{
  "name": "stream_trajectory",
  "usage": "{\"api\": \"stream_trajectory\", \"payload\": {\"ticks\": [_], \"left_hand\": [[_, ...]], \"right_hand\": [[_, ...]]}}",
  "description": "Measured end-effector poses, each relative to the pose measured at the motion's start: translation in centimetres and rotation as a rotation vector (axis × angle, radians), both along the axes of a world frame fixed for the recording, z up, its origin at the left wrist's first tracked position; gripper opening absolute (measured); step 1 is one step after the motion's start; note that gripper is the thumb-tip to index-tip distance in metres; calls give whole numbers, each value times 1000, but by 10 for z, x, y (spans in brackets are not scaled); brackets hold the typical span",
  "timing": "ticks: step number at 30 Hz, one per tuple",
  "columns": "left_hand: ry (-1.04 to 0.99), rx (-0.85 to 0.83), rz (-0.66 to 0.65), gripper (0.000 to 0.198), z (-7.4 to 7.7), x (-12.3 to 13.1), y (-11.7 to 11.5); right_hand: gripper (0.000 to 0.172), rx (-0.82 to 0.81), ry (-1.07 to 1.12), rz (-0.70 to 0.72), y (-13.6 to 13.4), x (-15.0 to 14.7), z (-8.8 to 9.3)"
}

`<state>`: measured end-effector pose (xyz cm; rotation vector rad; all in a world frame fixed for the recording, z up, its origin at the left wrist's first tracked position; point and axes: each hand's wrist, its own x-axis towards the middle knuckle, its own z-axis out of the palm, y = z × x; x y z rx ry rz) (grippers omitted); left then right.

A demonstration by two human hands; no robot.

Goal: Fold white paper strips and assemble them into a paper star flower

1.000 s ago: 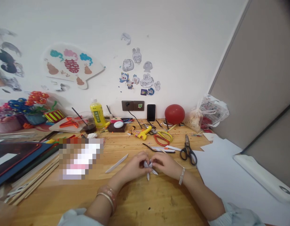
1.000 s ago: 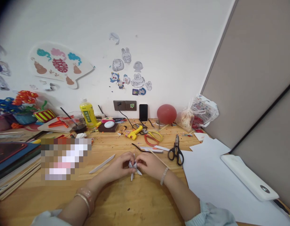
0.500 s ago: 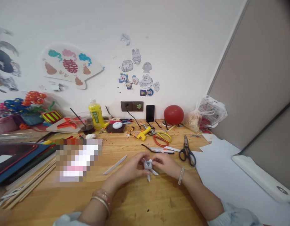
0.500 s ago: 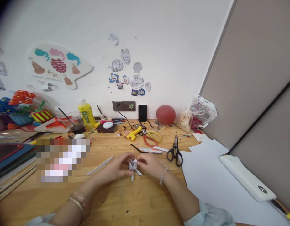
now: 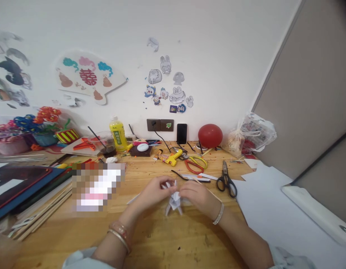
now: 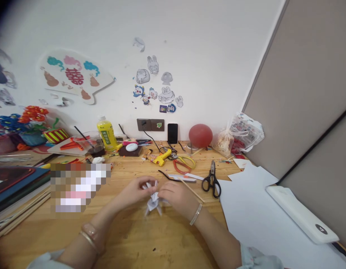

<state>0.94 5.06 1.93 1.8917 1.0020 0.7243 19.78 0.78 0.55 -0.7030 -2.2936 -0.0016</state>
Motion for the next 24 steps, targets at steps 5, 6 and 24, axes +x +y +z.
{"api": "stream_trajectory", "payload": {"ticks": [5,6,24], "left_hand": [[9,17,-76,20,4,3,-4],[9,39,-64,18,3,5,-4],[-697,-282,421,25,-23,51,-23]], "right_hand": [[22,45,-57,8,-1,-1,4],[23,42,-57,-11,-2,0,5],[13,-33,223,-586,-8,-13,8]]}}
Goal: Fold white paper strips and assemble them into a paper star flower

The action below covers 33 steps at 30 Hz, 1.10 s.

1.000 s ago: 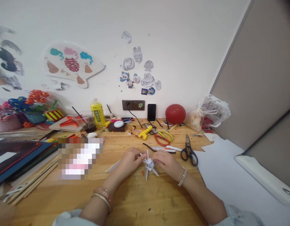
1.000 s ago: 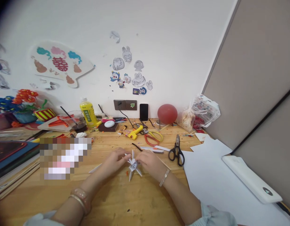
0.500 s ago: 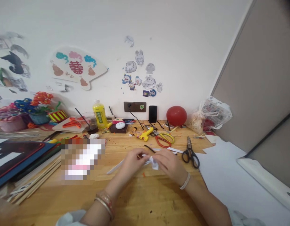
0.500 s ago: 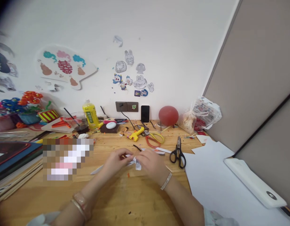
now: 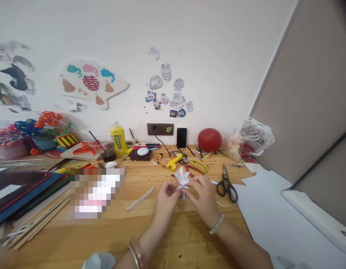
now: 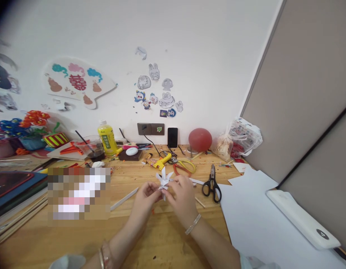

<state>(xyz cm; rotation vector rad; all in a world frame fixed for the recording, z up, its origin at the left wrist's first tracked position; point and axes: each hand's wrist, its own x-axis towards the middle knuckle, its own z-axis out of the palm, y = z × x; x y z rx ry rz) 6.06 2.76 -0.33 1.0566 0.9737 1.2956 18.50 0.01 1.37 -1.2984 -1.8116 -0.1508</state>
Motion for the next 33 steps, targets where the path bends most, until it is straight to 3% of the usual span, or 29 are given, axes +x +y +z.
{"api": "stream_trajectory", "payload": {"ticks": [3,7,9,17,22,33], "left_hand": [[-93,-116,-101,28,2,0,-4],[-112,-333,-430,29,6,-4,-9],[-92,-354,-503,33,6,-5,-10],[-167,-258,-418,29,-5,-1,-4],[-190,-271,-407,27,-1,0,-8],[-292,-297,-470,24,3,0,-11]], "right_hand": [[11,-33,45,25,2,2,-1],[11,-61,118,86,5,5,-5],[8,-66,139,107,6,6,-5],[5,-70,65,130,4,8,3],[5,-92,1,129,3,11,7],[12,-127,127,155,7,15,9]]}}
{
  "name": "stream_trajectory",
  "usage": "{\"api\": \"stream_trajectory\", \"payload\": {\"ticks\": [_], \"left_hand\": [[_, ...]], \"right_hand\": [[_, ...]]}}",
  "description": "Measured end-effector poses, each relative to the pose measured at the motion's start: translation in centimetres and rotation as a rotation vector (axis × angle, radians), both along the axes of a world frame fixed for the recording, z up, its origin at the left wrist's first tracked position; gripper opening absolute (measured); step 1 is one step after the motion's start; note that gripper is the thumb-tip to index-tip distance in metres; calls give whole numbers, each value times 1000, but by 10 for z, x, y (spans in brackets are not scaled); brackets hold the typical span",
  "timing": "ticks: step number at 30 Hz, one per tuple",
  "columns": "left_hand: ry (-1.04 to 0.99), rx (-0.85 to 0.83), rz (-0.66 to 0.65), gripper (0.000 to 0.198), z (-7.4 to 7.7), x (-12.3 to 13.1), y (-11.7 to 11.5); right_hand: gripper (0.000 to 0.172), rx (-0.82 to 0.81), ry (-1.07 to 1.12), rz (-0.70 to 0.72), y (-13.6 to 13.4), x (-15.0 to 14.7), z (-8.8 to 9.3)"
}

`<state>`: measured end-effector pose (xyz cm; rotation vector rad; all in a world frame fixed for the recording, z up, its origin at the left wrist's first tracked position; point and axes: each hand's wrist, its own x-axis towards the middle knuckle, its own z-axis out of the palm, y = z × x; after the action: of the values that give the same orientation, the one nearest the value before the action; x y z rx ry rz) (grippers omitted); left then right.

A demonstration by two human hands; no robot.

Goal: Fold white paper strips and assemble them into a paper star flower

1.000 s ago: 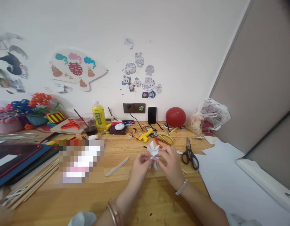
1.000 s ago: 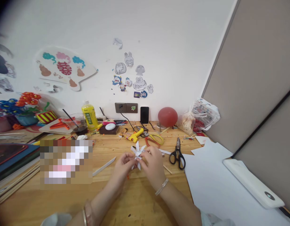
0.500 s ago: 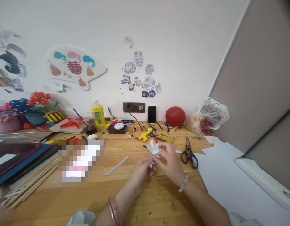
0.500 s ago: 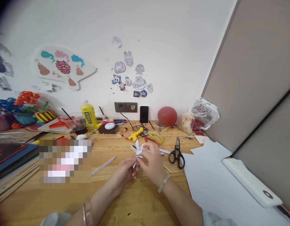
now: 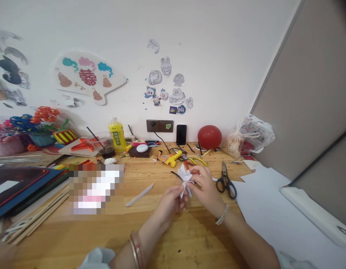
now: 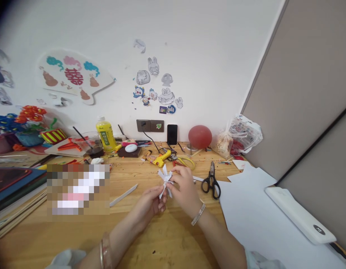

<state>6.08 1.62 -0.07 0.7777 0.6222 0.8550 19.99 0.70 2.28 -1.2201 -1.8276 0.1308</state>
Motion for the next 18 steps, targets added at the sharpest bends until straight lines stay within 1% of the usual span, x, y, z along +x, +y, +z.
{"api": "stream_trajectory", "payload": {"ticks": [7,12,15,18], "left_hand": [[-17,8,-36,25,1,-1,0],[50,41,-18,26,-1,-1,0],[109,67,1,29,-2,0,1],[144,91,14,30,-2,0,1]], "right_hand": [[11,32,-23,18,-1,1,2],[1,57,-178,65,-3,3,8],[1,51,-260,63,-3,6,10],[3,52,-289,61,-2,8,8]]}}
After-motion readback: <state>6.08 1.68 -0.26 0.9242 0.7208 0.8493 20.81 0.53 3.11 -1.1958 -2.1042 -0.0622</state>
